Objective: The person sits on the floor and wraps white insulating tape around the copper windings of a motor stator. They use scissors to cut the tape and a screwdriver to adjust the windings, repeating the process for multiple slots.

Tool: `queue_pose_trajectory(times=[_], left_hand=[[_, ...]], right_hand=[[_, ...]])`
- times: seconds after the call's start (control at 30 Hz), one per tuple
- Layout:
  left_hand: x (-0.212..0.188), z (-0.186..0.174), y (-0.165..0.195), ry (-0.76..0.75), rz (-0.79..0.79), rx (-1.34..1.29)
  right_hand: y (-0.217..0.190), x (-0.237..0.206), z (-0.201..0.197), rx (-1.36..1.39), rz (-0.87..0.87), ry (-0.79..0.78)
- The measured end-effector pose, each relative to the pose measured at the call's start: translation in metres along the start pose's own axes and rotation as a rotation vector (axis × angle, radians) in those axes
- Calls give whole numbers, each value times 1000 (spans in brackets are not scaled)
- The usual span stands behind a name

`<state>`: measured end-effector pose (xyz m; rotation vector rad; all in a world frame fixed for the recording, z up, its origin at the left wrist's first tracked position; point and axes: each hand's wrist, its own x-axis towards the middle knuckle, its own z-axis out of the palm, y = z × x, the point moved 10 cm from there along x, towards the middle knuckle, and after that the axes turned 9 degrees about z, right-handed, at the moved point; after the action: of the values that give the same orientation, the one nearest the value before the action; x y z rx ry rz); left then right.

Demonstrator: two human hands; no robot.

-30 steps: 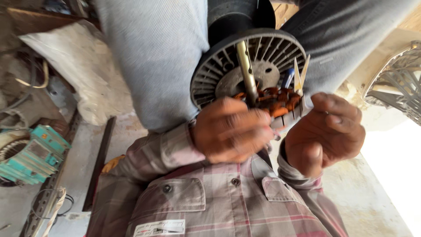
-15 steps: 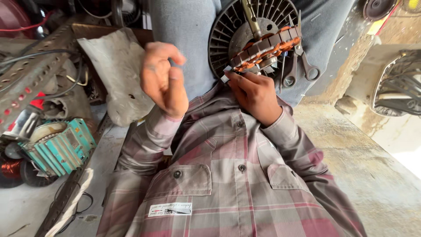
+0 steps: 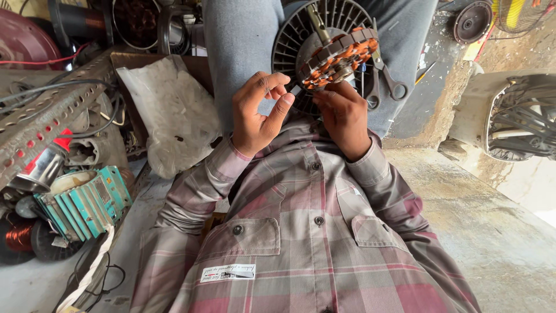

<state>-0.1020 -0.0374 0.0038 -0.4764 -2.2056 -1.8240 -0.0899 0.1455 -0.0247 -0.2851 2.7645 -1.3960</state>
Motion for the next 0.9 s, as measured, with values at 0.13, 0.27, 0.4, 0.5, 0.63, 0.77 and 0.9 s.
queue_pose_trajectory(times=[0.13, 0.27, 0.4, 0.5, 0.63, 0.77, 0.9], left_hand=[[-4, 12, 4, -30, 4, 40], [-13, 32, 1, -95, -102, 76], [-21, 64, -2, -228, -206, -53], [-24, 78, 7, -272, -201, -136], [-20, 80, 28, -238, -150, -182], [-16, 83, 50, -259, -125, -62], [-9, 85, 78, -276, 1, 29]], right_hand=[[29, -5, -1, 149, 178, 26], [74, -22, 6, 648, 541, -47], [75, -40, 4, 885, 589, -131], [69, -50, 4, 1081, 596, -171], [68, -57, 11, 1421, 667, -255], [58, -62, 16, 1633, 679, -377], [48, -60, -4, 1484, 540, -294]])
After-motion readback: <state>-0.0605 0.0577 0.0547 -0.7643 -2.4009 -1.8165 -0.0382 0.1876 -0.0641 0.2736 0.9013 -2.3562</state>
